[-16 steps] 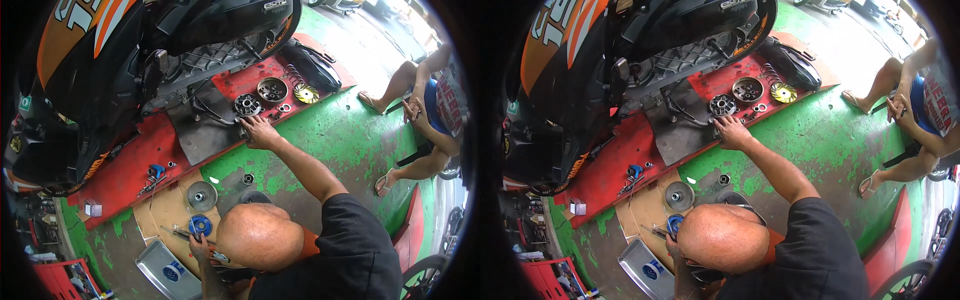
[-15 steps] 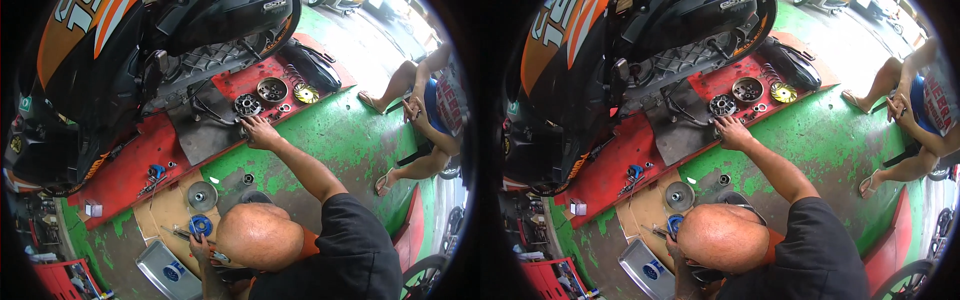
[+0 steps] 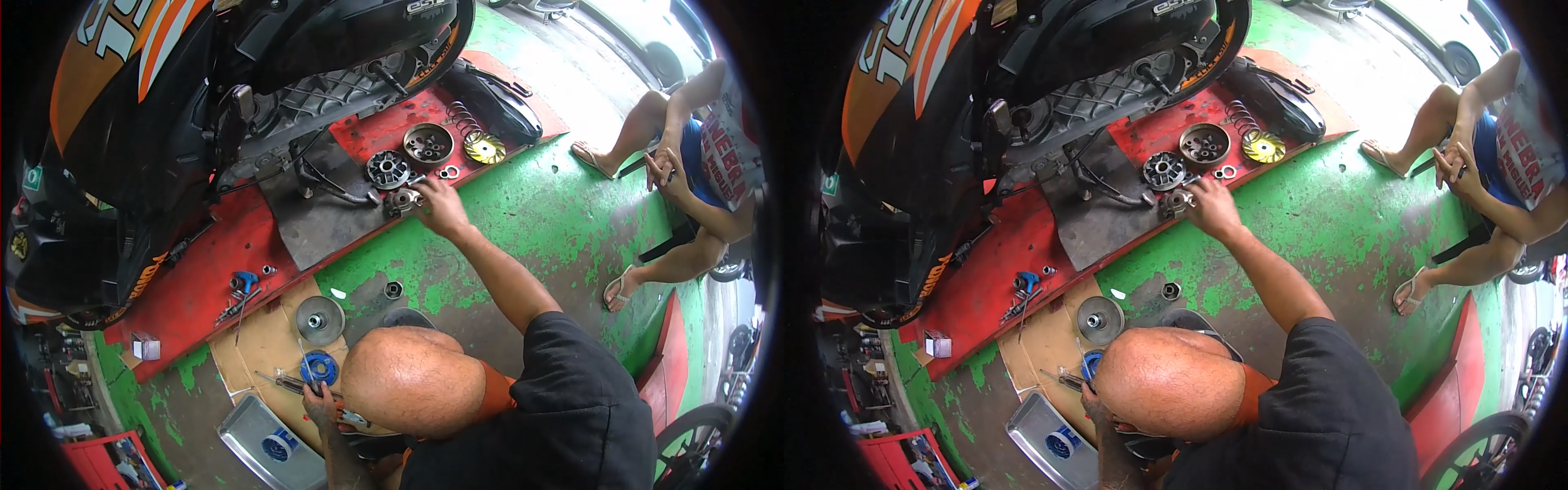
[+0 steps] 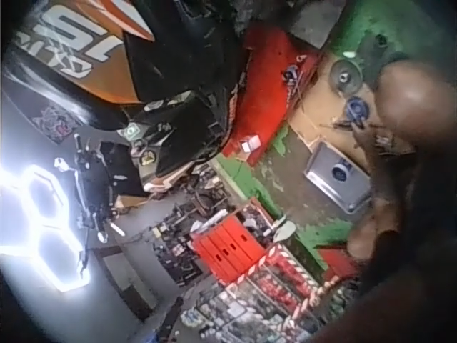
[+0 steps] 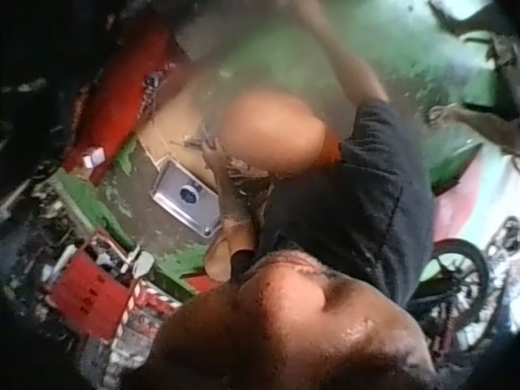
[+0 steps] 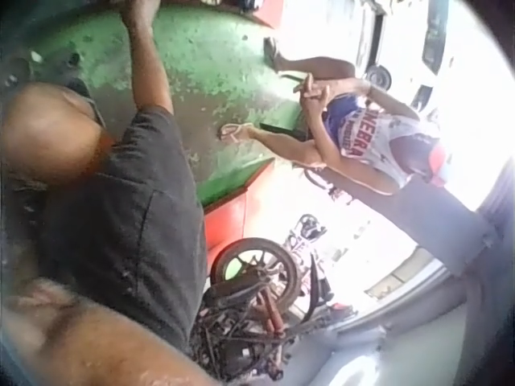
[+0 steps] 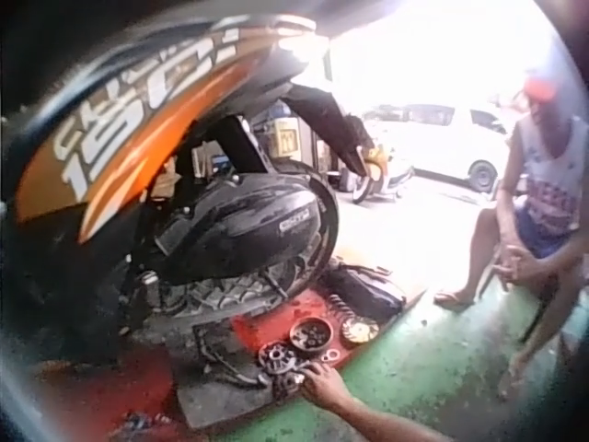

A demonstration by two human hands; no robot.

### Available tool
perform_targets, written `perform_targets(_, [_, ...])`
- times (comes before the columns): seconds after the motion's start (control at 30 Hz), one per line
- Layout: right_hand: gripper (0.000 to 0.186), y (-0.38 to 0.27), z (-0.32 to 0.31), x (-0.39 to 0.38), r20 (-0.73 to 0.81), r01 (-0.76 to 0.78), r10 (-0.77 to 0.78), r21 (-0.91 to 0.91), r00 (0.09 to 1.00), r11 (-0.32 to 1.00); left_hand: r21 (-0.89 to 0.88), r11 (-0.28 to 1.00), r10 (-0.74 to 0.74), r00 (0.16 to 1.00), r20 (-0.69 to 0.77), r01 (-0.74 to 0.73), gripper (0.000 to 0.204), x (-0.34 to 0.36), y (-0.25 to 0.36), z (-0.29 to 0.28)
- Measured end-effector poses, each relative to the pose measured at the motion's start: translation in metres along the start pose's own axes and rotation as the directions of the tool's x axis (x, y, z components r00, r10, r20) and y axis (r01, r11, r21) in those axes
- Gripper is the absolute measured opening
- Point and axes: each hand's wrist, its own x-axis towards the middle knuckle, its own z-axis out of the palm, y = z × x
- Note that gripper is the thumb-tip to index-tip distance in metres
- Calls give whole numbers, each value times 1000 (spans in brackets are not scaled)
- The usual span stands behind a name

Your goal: Cleaning and reassembling motorcycle CVT components.

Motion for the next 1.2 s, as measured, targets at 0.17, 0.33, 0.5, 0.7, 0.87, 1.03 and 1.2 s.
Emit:
perform_targets(0.17, [30, 12, -11, 22, -183, -205, 192, -53, 964, 977, -109, 994, 9, 999, -39, -13, 33, 12, -75, -13])
perform_targets(0.33, [29, 62, -16, 54, -244, -226, 199, -87, 949, 970, -173, 985, -5, 1000, -28, 0, 32, 9, -75, 5])
perform_targets(0.5, [32, 81, -5, 114, -78, -160, 145, -253, 986, 954, -126, 990, -65, 997, -41, 59, 33, 1, -53, 0])
perform_targets(0.7, [35, 72, 0, 140, 150, -10, 72, -373, 986, 928, 60, 998, 24, 998, -50, -21, 33, -8, -22, -19])
perform_targets(0.87, [32, 46, -28, 106, -48, -242, 349, 633, 936, 735, -119, 992, -38, 999, 3, 38, 30, 2, -31, -11])
perform_targets(1.03, [34, -42, -83, 70, -77, 62, 247, 996, 966, 68, -401, 912, -88, 996, 24, 90, 30, 8, -87, -5])
perform_targets(1.2, [31, -63, -128, 37, -79, 108, 164, 978, 983, -178, -285, 952, 111, 994, -19, -111, 31, 9, -58, 7])
